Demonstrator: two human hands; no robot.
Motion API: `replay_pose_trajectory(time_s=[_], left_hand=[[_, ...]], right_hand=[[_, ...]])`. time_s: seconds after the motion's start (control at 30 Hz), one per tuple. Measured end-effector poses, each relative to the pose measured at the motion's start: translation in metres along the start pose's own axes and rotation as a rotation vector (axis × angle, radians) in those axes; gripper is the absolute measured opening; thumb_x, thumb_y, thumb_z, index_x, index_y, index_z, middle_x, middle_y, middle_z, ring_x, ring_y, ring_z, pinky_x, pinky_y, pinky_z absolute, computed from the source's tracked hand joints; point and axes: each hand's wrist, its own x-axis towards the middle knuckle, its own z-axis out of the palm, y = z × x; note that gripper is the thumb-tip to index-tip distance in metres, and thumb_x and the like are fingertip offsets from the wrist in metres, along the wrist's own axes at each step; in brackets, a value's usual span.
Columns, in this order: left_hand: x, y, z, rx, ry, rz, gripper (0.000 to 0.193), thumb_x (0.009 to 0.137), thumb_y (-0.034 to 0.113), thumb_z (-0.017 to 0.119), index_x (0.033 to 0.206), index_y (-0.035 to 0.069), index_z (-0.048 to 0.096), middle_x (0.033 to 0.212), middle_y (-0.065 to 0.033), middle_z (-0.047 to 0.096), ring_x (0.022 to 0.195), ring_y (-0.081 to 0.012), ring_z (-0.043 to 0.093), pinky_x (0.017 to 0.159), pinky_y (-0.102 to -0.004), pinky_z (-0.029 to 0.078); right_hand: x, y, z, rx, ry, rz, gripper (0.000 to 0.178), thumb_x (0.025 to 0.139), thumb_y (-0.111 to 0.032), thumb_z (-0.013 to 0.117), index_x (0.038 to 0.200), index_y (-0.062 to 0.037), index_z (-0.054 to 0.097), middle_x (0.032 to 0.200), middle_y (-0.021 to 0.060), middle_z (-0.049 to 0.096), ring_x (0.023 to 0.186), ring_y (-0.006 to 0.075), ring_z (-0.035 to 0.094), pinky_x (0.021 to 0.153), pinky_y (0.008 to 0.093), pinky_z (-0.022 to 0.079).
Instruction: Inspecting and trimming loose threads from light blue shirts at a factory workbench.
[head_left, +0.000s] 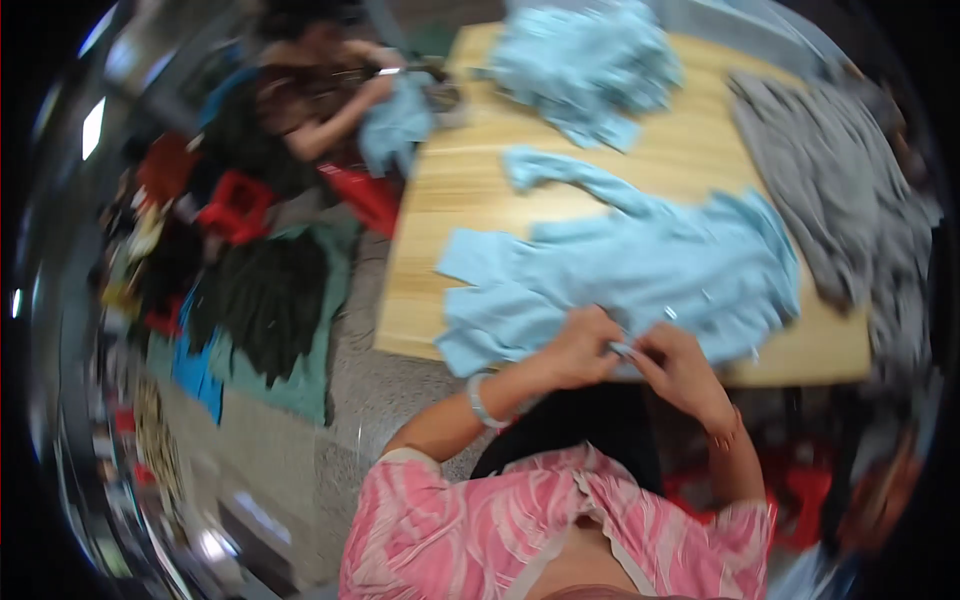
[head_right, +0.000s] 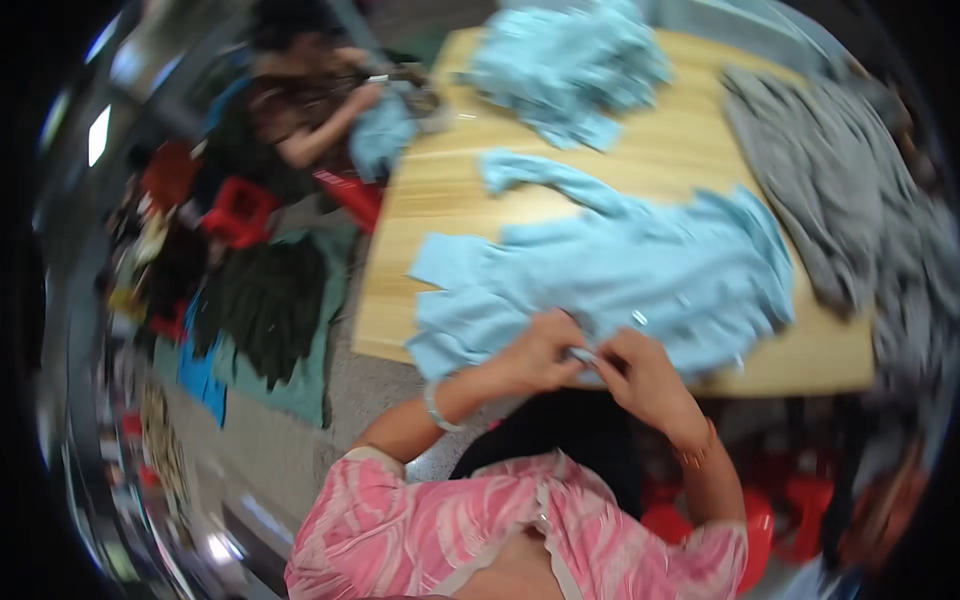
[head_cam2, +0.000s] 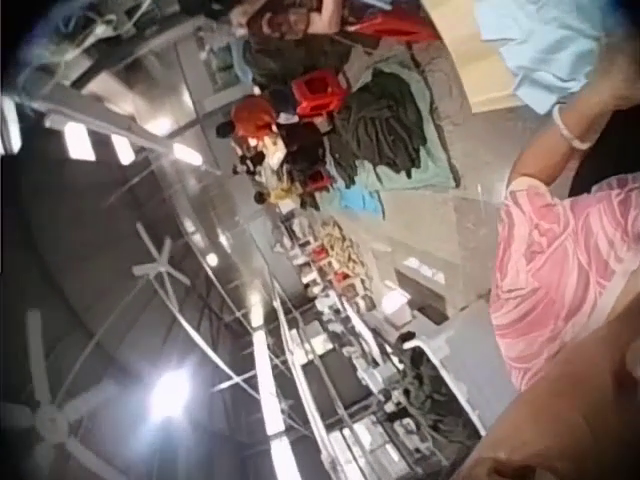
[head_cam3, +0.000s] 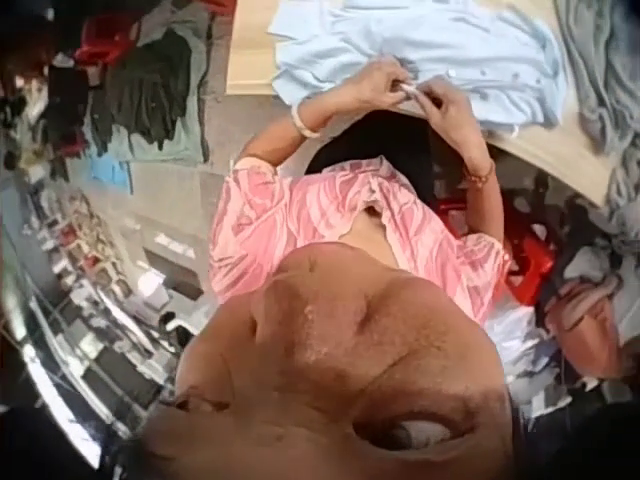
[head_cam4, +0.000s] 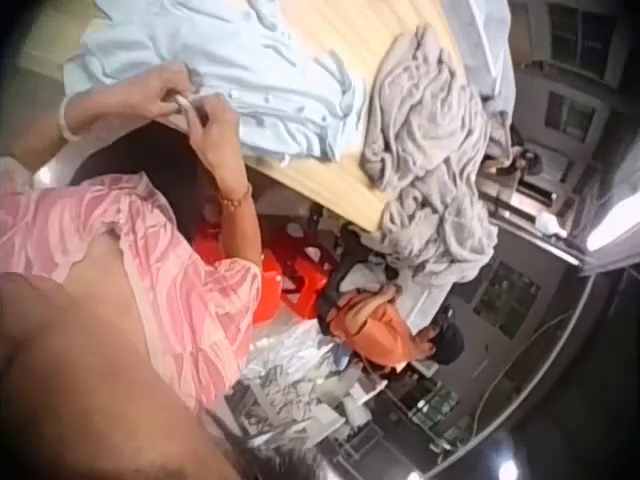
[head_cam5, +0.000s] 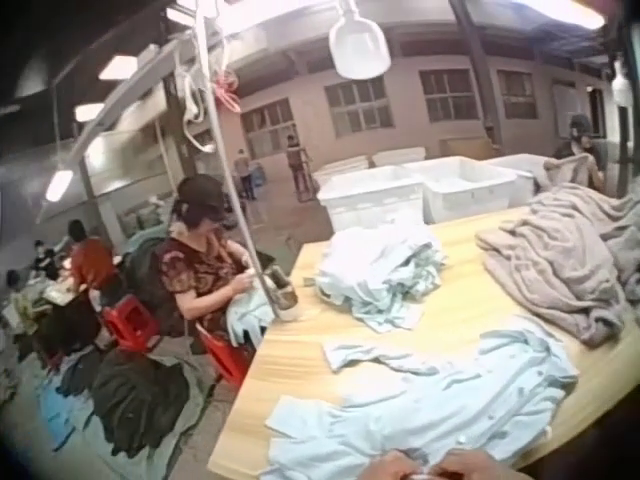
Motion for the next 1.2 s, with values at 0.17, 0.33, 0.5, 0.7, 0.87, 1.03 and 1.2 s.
replay_pose_trajectory(time_s=[0.17, 0.33, 0.5, 0.7, 0.87, 1.03, 1.2], left_hand=[[-0.008, -0.002, 0.000, 0.081, 0.027, -0.007, 0.013, 0.064, 0.013, 0.068, 0.073, 0.006, 0.063, 0.073, -0.0116, 0.057, 0.076, -0.0330, 0.053, 0.067, -0.0426, 0.042], [-0.002, 0.001, -0.007, -0.227, -0.002, -0.146, 0.018, 0.069, 0.014, 0.068, 0.083, 0.004, 0.064, 0.083, -0.0133, 0.062, 0.084, -0.0333, 0.057, 0.071, -0.0399, 0.047], [0.011, -0.006, -0.003, -0.031, -0.021, -0.119, 0.021, 0.078, 0.009, 0.062, 0.099, 0.004, 0.062, 0.100, -0.0152, 0.063, 0.086, -0.0338, 0.062, 0.073, -0.0358, 0.051], [0.010, -0.002, 0.024, 0.292, 0.110, -0.017, 0.011, 0.080, 0.010, 0.060, 0.090, 0.009, 0.059, 0.083, -0.0110, 0.056, 0.073, -0.0342, 0.060, 0.060, -0.0437, 0.049], [0.008, 0.007, 0.014, 0.445, 0.031, 0.015, 0.018, 0.076, 0.009, 0.060, 0.094, 0.008, 0.061, 0.087, -0.0132, 0.059, 0.077, -0.0345, 0.061, 0.064, -0.0418, 0.050], [0.019, 0.022, 0.008, 0.426, -0.083, -0.009, 0.010, 0.078, 0.015, 0.061, 0.084, 0.007, 0.064, 0.084, -0.0127, 0.058, 0.076, -0.0347, 0.059, 0.065, -0.0444, 0.047], [0.028, 0.012, -0.002, 0.012, -0.122, -0.191, 0.005, 0.081, 0.005, 0.063, 0.083, 0.000, 0.060, 0.073, -0.0084, 0.061, 0.064, -0.0202, 0.058, 0.061, -0.0311, 0.047]], right_hand=[[-0.001, -0.011, 0.006, 0.025, 0.040, -0.197, 0.008, 0.078, 0.004, 0.064, 0.081, 0.0021, 0.057, 0.073, 0.0127, 0.053, 0.059, 0.0256, 0.053, 0.053, 0.0321, 0.040], [-0.001, -0.006, 0.004, 0.001, 0.004, -0.180, 0.009, 0.078, 0.004, 0.063, 0.083, 0.0023, 0.056, 0.074, 0.0132, 0.054, 0.058, 0.0258, 0.053, 0.053, 0.0316, 0.041], [-0.006, -0.005, 0.007, -0.063, -0.031, -0.151, 0.010, 0.078, 0.004, 0.063, 0.085, 0.0019, 0.055, 0.077, 0.0147, 0.055, 0.061, 0.0290, 0.057, 0.055, 0.0343, 0.044], [-0.011, 0.006, 0.015, -0.081, 0.068, -0.207, 0.009, 0.078, 0.002, 0.063, 0.085, 0.0003, 0.058, 0.075, 0.0132, 0.053, 0.060, 0.0264, 0.055, 0.054, 0.0343, 0.043], [-0.014, 0.017, 0.021, -0.121, 0.054, -0.294, 0.020, 0.078, -0.002, 0.058, 0.098, -0.0026, 0.056, 0.097, 0.0181, 0.058, 0.086, 0.0402, 0.059, 0.072, 0.0448, 0.049], [-0.017, 0.029, 0.029, -0.055, 0.060, -0.292, 0.016, 0.079, -0.006, 0.054, 0.094, 0.0005, 0.055, 0.101, 0.0201, 0.058, 0.087, 0.0393, 0.060, 0.072, 0.0453, 0.049], [-0.023, 0.027, 0.030, -0.122, 0.156, -0.275, 0.012, 0.078, -0.005, 0.055, 0.087, 0.0030, 0.055, 0.092, 0.0190, 0.057, 0.077, 0.0399, 0.061, 0.067, 0.0448, 0.050]])
